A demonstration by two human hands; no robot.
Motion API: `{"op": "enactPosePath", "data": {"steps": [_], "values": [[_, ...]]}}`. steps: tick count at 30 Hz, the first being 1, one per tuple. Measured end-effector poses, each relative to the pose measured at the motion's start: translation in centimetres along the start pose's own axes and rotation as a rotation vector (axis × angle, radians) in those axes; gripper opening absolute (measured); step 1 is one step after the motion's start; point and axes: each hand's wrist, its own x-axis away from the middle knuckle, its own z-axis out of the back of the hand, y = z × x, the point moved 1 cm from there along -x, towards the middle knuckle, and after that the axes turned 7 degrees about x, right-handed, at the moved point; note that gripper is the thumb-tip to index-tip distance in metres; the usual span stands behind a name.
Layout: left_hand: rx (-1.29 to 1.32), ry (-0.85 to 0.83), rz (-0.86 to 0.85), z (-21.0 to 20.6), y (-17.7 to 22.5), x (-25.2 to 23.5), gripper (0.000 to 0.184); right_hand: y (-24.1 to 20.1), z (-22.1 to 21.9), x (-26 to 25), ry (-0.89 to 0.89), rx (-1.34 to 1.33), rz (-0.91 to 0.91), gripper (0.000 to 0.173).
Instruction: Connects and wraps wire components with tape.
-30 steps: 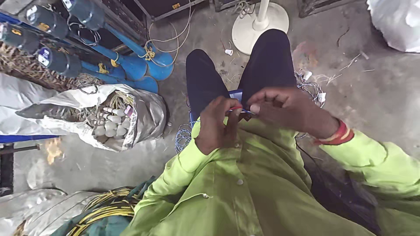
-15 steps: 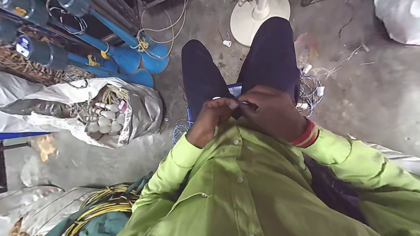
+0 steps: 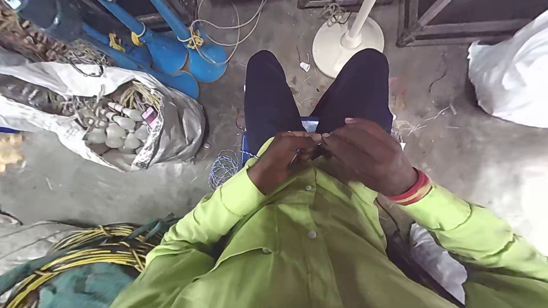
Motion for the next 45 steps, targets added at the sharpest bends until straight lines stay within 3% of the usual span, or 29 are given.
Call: {"op": "enactPosePath", "data": {"steps": [6,9,11,13,17,19,21,23,25,27,31,33,37,41,45], "values": [[-0.055,0.073,-0.030,-0.8,-0.3,0.6,0.010,1.9,1.3,-2.2,-0.210,0.101,0.246,0.016],[-0.148,0.014,-0.138,-1.0,-0.5,1.0,0.015,2.3,1.8,-3.1,-0.338,0.039,0.172,0.020],[-0.242,-0.057,-0.278,-0.9,-0.7,0.4,0.018,2.3,2.3,-3.7,-0.436,-0.069,-0.080,0.021],[-0.480,-0.056,-0.546,-0.6,-0.8,0.1,0.016,2.3,2.9,-4.2,-0.573,-0.271,-0.413,0.016],[-0.999,-0.060,-1.094,0.0,-1.2,-0.1,0.016,1.6,2.8,-3.6,-0.709,-1.048,-1.117,0.024],[-1.085,-0.136,-1.245,0.6,-1.7,-0.6,0.018,1.3,2.1,-2.6,-0.700,-1.308,-1.329,0.029],[-1.058,-0.194,-1.270,0.8,-2.2,-0.9,0.020,2.0,1.4,-1.4,-0.781,-1.543,-1.395,0.034],[-1.003,-0.196,-1.218,0.6,-2.3,-0.9,0.018,2.9,1.1,-0.9,-0.844,-1.611,-1.389,0.035],[-0.965,-0.163,-1.107,0.4,-2.0,-0.5,0.015,2.6,2.1,-1.2,-0.719,-1.314,-1.292,0.023],[-0.919,-0.118,-1.025,0.1,-1.7,-0.2,0.013,2.3,3.5,-1.0,-0.532,-0.936,-1.037,0.014],[-0.868,-0.083,-0.972,0.2,-1.6,-0.1,0.013,1.2,3.6,0.3,-0.254,-0.448,-0.519,0.032],[-0.861,-0.082,-0.961,0.2,-1.6,-0.2,0.013,0.4,3.1,1.0,-0.165,-0.285,-0.361,0.029],[-0.863,-0.058,-0.938,0.2,-1.6,-0.2,0.013,-0.2,2.0,1.2,-0.081,-0.121,-0.273,0.020],[-0.885,-0.059,-0.931,0.3,-1.5,0.0,0.015,-0.2,1.3,0.9,-0.110,-0.092,-0.230,0.019],[-0.961,-0.067,-0.936,0.3,-1.5,-0.3,0.018,-0.1,1.7,0.2,-0.254,-0.208,-0.387,0.020]]}}
